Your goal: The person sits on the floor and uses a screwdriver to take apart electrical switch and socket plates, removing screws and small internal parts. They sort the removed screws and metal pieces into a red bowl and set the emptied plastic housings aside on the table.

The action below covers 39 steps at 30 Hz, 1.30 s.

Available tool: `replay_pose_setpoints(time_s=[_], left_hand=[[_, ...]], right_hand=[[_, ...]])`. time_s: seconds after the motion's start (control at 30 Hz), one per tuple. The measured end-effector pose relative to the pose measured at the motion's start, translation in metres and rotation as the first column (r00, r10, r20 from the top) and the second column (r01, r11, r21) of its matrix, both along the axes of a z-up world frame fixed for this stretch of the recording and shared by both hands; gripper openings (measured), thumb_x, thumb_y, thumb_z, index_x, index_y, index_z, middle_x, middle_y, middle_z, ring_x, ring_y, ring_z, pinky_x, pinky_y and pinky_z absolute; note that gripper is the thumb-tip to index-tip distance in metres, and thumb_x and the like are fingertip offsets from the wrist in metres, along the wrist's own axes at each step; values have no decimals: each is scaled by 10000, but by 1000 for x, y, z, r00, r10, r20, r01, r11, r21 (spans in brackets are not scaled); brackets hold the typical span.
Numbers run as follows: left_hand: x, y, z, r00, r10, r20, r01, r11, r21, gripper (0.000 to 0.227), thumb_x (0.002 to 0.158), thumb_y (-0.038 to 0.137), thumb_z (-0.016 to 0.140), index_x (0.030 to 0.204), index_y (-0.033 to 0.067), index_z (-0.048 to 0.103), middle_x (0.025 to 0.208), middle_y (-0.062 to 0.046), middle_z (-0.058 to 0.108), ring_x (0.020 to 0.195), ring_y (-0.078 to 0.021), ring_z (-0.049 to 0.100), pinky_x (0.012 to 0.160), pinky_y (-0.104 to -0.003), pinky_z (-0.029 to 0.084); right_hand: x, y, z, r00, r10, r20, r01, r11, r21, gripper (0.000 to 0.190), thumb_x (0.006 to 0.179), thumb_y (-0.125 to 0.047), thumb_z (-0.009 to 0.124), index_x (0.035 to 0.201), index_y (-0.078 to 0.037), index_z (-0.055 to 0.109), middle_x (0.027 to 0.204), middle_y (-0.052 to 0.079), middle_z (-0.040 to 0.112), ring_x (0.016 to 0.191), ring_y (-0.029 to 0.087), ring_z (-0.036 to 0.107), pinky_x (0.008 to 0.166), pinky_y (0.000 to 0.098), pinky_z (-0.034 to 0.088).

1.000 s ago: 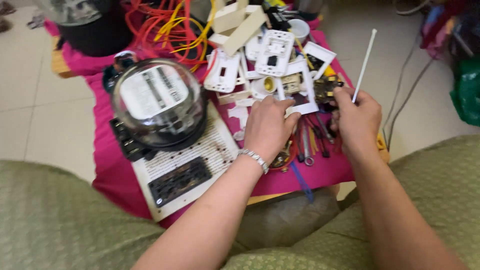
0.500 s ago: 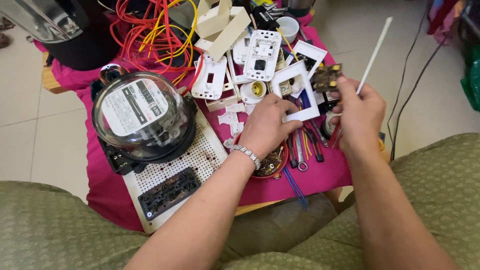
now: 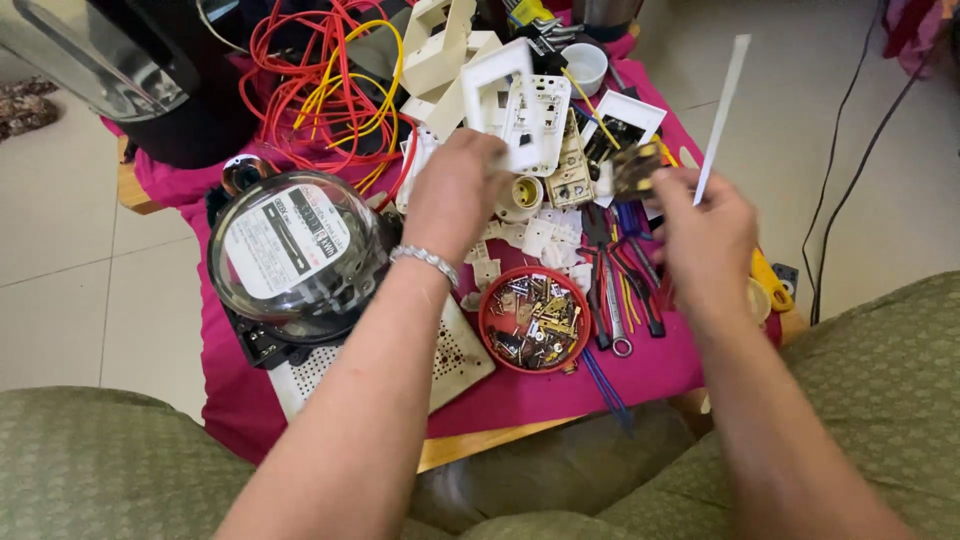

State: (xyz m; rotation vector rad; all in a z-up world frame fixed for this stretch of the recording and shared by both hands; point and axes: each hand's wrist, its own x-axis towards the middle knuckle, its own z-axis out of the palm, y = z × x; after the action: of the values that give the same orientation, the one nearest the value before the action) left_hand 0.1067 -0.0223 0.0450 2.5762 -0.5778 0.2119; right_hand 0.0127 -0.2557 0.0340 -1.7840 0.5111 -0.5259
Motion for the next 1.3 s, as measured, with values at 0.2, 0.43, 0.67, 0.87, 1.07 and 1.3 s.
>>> replay_pose_setpoints(time_s=[0.2,0.43,0.67,0.87,1.07,1.3], left_hand=[[4,-2,1,995,23,-96,-21,1000,16,380,934,84,638,1307,146,678,1147,-114,678,1039,-318,723,877,-431,602],[-12,2,-11,994,-58,-98,51,996,-71,396,956,92,623,1348,132,653,1185,-117,690,1121,-313,703,926,-437,583],[-43,6,13,995,-93,-31,86,979,-186,405,967,62,608,1370,82,628,1282,-233,645,1247,-400,623,1009,-498,533],[-64,11,29,975,-63,-212,18,978,-206,410,984,91,572,1392,111,614,1297,-195,639,1279,-321,607,1048,-447,508],[-75,14,22,952,-87,-295,28,979,-200,425,973,99,585,1397,112,608,1335,-207,619,1307,-336,577,1078,-481,476],[-75,9,22,947,-106,-303,48,980,-191,422,971,115,609,1393,100,609,1370,-191,614,1340,-342,557,1075,-495,480]], right_hand=[[2,5,-15,951,15,-309,-133,921,-366,230,906,-395,749,1052,-224,799,759,57,723,777,297,720,633,470,571],[4,8,-15,906,97,-413,-225,935,-275,243,850,-404,726,996,-219,784,762,-3,750,620,155,699,477,313,601],[3,22,-9,889,111,-444,-305,867,-394,314,928,-419,659,1072,-165,776,805,44,768,923,321,730,792,498,575],[1,35,-7,896,106,-432,-313,840,-444,337,958,-364,671,1138,-90,750,916,175,758,1035,440,691,886,575,534],[21,14,-22,924,81,-373,-271,828,-491,280,934,-377,670,1076,-159,773,903,132,755,1021,429,689,861,564,531],[81,1,-11,952,23,-304,-223,734,-642,299,939,-297,599,1101,-140,797,948,196,747,1037,471,671,890,587,527]])
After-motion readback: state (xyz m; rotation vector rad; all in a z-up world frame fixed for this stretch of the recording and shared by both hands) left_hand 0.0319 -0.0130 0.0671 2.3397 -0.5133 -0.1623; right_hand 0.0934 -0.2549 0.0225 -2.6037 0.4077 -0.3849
